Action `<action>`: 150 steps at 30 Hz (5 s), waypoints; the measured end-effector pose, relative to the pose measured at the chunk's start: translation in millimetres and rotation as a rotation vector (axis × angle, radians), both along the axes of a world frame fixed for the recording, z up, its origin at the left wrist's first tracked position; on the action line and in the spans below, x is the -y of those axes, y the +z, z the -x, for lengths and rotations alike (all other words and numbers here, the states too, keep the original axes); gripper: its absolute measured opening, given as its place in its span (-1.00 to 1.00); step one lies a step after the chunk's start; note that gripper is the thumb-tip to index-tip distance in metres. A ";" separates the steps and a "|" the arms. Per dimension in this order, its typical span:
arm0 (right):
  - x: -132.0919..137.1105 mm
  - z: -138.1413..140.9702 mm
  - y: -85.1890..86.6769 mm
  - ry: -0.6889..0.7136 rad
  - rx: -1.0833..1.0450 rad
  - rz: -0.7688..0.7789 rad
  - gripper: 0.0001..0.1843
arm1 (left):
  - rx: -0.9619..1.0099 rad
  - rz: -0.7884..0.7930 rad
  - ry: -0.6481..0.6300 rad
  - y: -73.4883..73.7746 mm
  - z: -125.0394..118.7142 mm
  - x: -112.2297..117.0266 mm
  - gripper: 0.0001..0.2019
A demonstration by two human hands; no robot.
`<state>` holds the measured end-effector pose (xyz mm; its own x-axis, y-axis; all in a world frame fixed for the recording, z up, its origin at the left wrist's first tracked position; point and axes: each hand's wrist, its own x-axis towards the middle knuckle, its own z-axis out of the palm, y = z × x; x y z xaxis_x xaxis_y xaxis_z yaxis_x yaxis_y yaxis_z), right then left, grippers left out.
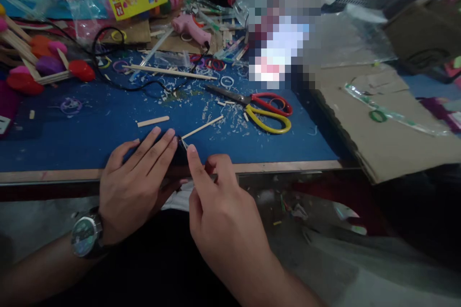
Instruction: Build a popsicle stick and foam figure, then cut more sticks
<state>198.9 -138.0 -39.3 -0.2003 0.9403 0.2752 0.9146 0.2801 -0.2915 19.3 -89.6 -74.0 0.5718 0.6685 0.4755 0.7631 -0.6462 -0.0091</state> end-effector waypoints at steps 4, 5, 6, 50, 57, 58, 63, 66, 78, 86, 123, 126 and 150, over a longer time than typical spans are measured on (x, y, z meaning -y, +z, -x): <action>-4.1 2.5 1.1 0.008 0.010 -0.004 -0.47 | -0.019 0.004 0.014 0.6 -0.4 -1.3 -0.52; -4.5 2.7 1.5 0.009 0.009 -0.004 -0.47 | -0.020 -0.003 0.018 0.7 -0.5 -1.5 -0.53; -4.4 2.9 1.8 0.009 0.008 -0.002 -0.47 | -0.020 -0.009 0.020 0.7 -0.5 -1.7 -0.54; 13.8 1.9 2.2 0.012 -0.009 0.079 -0.38 | 0.017 -0.065 -0.009 -2.9 1.2 -1.1 -0.58; 11.1 -10.5 3.8 0.081 -0.013 0.190 -0.33 | 0.033 -0.049 -0.005 -3.4 0.7 -0.8 -0.57; 10.8 -12.3 2.8 0.086 -0.009 0.199 -0.33 | 0.029 -0.046 -0.005 -3.0 0.8 -0.8 -0.57; 10.1 -15.5 1.6 0.089 0.049 0.180 -0.29 | 0.003 -0.056 -0.006 -1.8 1.3 -1.0 -0.58; 9.3 -14.5 3.9 0.083 0.082 0.178 -0.29 | -0.003 -0.064 -0.011 -1.5 1.6 -1.1 -0.57; 12.6 -19.4 4.4 0.285 0.161 0.187 -0.10 | 0.028 -0.068 0.008 -3.0 0.8 -0.7 -0.59; 11.4 -20.3 6.0 0.209 0.101 0.270 -0.20 | 0.005 -0.077 0.007 -2.7 1.6 -0.8 -0.58; 13.6 -10.5 -1.2 0.093 -0.019 0.211 -0.28 | -0.068 -0.098 0.016 -2.6 2.2 -0.9 -0.54; 13.5 -11.3 -0.2 0.112 -0.019 0.209 -0.23 | -0.053 -0.096 0.010 -3.2 1.8 -1.2 -0.55; -15.2 -7.0 9.8 0.124 0.009 0.318 -0.27 | -0.054 -0.118 0.017 -1.0 1.4 -3.3 -0.55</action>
